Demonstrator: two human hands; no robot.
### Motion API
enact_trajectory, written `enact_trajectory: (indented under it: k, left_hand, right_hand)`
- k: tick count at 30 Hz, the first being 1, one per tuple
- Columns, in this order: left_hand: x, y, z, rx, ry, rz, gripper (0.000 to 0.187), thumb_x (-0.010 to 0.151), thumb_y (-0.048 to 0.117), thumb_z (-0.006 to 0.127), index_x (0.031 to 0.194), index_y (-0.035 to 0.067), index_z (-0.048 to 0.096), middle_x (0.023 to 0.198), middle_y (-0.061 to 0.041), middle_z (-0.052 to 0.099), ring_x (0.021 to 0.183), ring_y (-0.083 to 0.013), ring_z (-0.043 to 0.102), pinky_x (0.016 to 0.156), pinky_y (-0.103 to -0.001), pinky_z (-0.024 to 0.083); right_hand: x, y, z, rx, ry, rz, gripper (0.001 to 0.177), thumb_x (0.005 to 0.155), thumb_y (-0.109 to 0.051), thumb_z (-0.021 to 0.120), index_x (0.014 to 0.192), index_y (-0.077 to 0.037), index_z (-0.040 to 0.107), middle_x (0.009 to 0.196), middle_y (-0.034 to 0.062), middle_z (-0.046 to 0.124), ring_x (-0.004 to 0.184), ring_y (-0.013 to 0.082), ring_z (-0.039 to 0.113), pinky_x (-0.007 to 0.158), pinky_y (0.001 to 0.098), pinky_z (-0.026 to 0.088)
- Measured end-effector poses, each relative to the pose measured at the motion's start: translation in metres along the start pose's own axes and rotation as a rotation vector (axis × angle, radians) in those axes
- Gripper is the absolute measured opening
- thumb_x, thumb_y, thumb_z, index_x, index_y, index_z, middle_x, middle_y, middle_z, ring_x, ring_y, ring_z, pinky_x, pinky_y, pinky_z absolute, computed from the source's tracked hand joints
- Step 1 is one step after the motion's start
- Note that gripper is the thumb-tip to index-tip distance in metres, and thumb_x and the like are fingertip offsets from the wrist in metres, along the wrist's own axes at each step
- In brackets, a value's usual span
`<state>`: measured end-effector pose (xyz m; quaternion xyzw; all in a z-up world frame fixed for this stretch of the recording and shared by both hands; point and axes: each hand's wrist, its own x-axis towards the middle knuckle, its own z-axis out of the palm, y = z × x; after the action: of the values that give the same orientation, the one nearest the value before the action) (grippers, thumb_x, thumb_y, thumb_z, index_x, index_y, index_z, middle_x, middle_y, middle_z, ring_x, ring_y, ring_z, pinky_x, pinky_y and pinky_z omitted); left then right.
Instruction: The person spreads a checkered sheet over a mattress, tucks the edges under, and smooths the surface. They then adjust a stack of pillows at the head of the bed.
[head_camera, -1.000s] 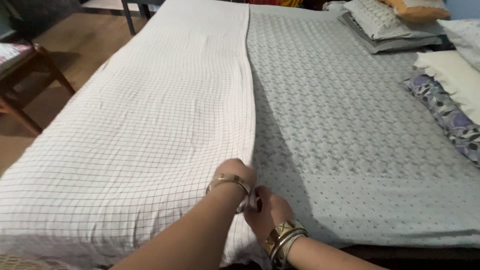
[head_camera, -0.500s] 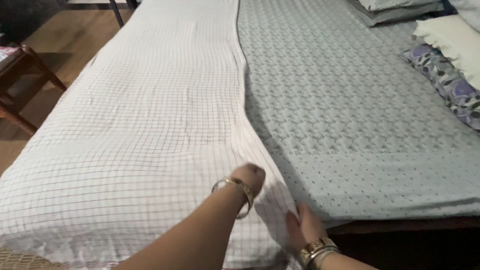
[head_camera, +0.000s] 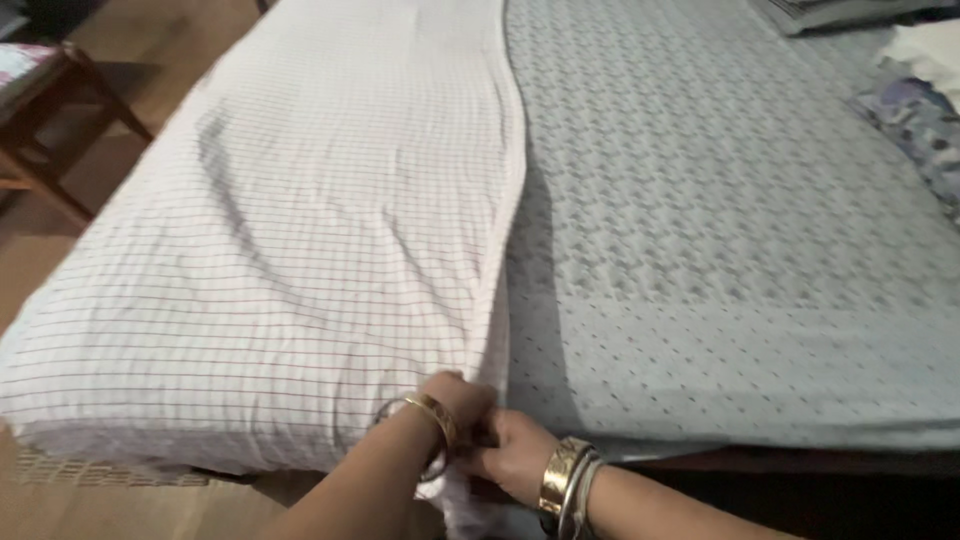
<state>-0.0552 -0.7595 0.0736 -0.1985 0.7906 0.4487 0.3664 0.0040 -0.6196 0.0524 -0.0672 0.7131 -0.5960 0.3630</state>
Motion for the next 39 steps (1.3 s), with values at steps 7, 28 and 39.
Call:
enact_trajectory:
  k: [7, 28, 39]
  left_hand:
    - [-0.047, 0.018, -0.133, 0.258, 0.669, 0.000, 0.039, 0.098, 0.027, 0.063, 0.129, 0.003, 0.064, 0.127, -0.021, 0.069, 0.117, -0.0336, 0.068, 0.099, -0.043, 0.056]
    - [0.063, -0.064, 0.000, -1.804, 0.413, -0.129, 0.040, 0.075, 0.018, 0.071, 0.113, 0.005, 0.069, 0.122, -0.013, 0.069, 0.112, -0.0308, 0.063, 0.104, -0.044, 0.049]
    - [0.032, -0.061, -0.007, -1.963, 0.232, 0.003, 0.063, 0.076, 0.025, 0.075, 0.137, 0.015, 0.062, 0.138, -0.009, 0.066, 0.127, -0.0317, 0.059, 0.111, -0.056, 0.042]
  right_hand:
    - [0.025, -0.007, -0.047, 0.290, 0.154, 0.556, 0.031, 0.092, -0.012, 0.063, 0.119, 0.001, 0.071, 0.105, 0.0182, 0.078, 0.095, 0.0269, 0.075, 0.082, 0.0413, 0.064]
    - [0.029, 0.009, -0.028, 1.502, 1.168, 0.401, 0.105, 0.075, -0.067, 0.077, 0.150, -0.006, 0.038, 0.147, 0.0170, 0.051, 0.134, 0.0332, 0.051, 0.116, 0.0489, 0.040]
    - [0.012, 0.014, -0.054, 1.476, 1.124, 0.212, 0.107, 0.081, -0.073, 0.064, 0.158, -0.006, 0.032, 0.162, 0.0218, 0.036, 0.150, 0.0388, 0.035, 0.124, 0.0597, 0.017]
